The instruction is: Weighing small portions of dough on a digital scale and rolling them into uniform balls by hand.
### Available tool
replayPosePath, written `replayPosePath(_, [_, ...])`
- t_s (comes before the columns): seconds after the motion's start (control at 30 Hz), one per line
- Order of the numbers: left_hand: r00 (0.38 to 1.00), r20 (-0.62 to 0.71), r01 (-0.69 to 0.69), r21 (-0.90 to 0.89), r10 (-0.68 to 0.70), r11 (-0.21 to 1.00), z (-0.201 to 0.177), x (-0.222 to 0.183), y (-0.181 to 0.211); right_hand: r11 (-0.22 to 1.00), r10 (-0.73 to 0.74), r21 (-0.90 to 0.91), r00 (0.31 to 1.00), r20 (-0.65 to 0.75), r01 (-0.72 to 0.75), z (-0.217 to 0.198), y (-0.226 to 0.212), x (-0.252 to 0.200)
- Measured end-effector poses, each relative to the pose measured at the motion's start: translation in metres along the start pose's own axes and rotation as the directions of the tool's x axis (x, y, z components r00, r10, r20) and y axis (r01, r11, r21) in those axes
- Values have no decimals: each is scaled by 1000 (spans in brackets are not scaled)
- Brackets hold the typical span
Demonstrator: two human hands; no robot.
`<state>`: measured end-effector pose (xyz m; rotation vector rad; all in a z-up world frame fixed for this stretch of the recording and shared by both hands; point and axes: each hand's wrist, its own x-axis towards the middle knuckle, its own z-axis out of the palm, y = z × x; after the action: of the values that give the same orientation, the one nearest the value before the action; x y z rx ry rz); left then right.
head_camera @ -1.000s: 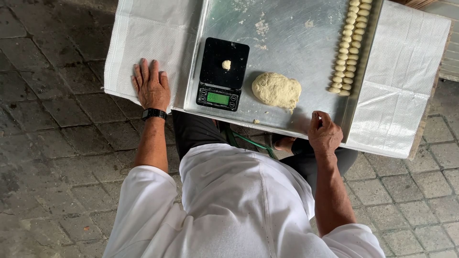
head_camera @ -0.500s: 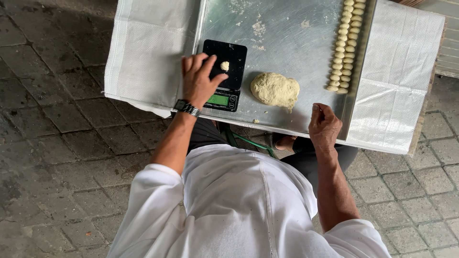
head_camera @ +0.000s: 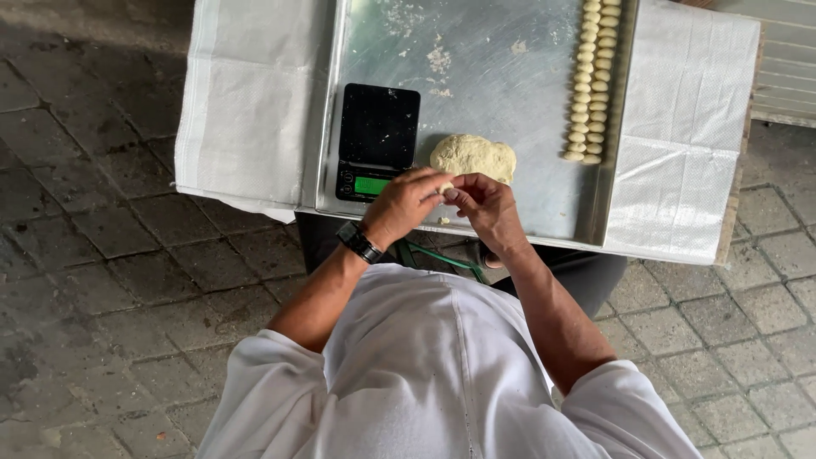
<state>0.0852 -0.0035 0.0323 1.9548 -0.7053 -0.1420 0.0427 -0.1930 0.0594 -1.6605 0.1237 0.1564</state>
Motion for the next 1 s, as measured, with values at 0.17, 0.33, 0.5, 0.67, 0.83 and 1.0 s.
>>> replayPosePath(0.17, [999, 37, 27, -37, -26, 999, 8, -12, 13, 998, 62, -11, 998, 27, -61, 2, 12, -7])
replayPosePath(0.33, [999, 18, -47, -1, 47, 999, 25, -14, -9, 995, 103, -8, 994, 21, -103, -6, 52, -6])
replayPosePath(0.5, [987, -35, -149, 150, 156, 977, 14, 0, -57, 996, 58, -66, 996, -61, -62, -13, 35, -9])
replayPosePath(0.67, [996, -86, 21, 308, 5, 951, -60, 21, -85, 899, 28, -433, 996, -84, -62, -54, 51, -18])
replayPosePath(0.83, [986, -111, -56, 477, 123, 877, -68, 37, -131, 739, -132, -674, 986, -101, 30, -61, 59, -13])
replayPosePath(1.0, [963, -258, 36, 418, 80, 908, -104, 26, -96, 754, -311, -603, 950, 20, 259, -58, 44, -23])
